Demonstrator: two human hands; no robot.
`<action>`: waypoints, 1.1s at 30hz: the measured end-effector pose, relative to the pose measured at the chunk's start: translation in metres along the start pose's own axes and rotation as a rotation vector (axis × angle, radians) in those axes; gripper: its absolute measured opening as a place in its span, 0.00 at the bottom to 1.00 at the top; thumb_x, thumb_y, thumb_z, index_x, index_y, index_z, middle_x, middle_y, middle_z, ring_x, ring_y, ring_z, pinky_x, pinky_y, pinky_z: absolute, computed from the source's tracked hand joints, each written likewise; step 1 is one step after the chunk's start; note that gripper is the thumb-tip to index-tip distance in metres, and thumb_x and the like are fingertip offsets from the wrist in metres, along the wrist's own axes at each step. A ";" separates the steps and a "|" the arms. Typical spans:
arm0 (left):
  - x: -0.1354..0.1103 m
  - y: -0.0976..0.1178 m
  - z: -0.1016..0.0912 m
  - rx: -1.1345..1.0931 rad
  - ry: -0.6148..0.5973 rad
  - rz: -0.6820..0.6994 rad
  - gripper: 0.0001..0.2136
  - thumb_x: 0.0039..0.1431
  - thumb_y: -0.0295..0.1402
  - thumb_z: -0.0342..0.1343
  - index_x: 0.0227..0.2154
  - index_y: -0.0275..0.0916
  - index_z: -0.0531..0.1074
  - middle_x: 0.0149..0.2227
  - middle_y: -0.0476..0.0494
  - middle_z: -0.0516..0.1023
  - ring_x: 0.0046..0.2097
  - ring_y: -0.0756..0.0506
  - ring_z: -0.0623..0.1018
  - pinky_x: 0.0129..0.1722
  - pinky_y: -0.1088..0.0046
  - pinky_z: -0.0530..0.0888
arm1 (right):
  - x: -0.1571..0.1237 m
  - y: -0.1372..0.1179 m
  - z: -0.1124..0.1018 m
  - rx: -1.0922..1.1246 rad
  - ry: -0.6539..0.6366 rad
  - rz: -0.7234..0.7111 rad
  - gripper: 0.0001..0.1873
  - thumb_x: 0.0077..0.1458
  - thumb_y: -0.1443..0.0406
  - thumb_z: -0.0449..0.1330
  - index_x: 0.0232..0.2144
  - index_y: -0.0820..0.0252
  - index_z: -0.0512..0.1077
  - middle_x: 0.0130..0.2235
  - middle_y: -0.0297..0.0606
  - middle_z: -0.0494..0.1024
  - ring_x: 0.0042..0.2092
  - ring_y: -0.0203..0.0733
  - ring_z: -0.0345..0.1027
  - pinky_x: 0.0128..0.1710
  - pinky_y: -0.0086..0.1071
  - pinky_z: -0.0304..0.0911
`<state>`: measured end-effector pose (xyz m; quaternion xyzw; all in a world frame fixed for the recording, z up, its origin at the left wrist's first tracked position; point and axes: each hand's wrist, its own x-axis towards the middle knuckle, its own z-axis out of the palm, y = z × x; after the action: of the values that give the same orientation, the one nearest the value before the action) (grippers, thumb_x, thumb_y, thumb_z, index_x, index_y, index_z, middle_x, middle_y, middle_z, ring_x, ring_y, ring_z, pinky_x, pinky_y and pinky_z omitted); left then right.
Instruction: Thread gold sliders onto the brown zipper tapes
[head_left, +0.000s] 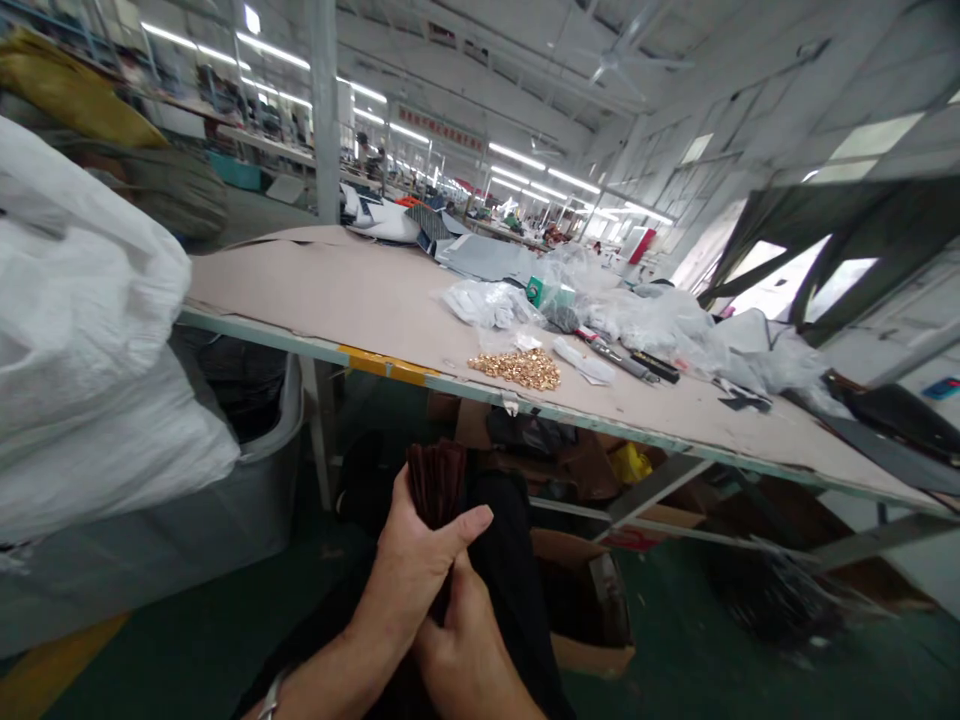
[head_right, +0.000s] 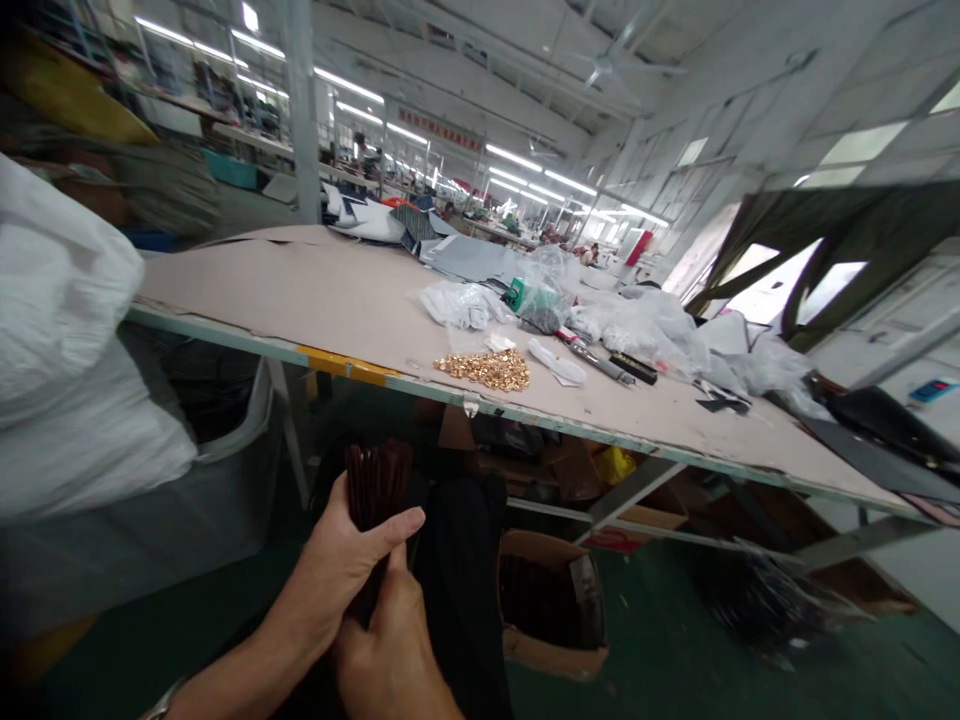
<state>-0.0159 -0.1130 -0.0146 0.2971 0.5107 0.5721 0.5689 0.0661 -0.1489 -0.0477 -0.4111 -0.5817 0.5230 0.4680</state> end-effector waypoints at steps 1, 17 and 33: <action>-0.001 0.002 -0.003 -0.017 -0.042 -0.015 0.36 0.37 0.35 0.74 0.52 0.42 0.66 0.43 0.48 0.77 0.47 0.42 0.74 0.48 0.69 0.67 | 0.000 0.000 -0.005 0.044 -0.004 0.022 0.30 0.48 0.74 0.60 0.55 0.58 0.64 0.50 0.42 0.76 0.52 0.47 0.70 0.54 0.38 0.63; 0.004 -0.032 -0.049 -0.480 -0.478 -0.623 0.10 0.52 0.26 0.62 0.39 0.38 0.78 0.29 0.43 0.85 0.33 0.43 0.83 0.39 0.63 0.78 | -0.012 -0.015 -0.049 -0.090 -0.593 0.335 0.14 0.43 0.57 0.69 0.26 0.62 0.74 0.24 0.28 0.69 0.25 0.32 0.60 0.27 0.26 0.57; -0.004 -0.058 -0.055 -0.464 -0.756 -0.620 0.19 0.41 0.34 0.69 0.38 0.30 0.81 0.36 0.31 0.85 0.36 0.39 0.83 0.38 0.66 0.78 | 0.059 -0.033 -0.060 -0.594 -0.562 -0.268 0.21 0.67 0.61 0.47 0.54 0.65 0.71 0.54 0.46 0.76 0.57 0.44 0.68 0.57 0.35 0.61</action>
<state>-0.0456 -0.1397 -0.0839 0.1843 0.1941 0.3284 0.9058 0.1119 -0.0822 -0.0068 -0.2904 -0.8601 0.3593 0.2164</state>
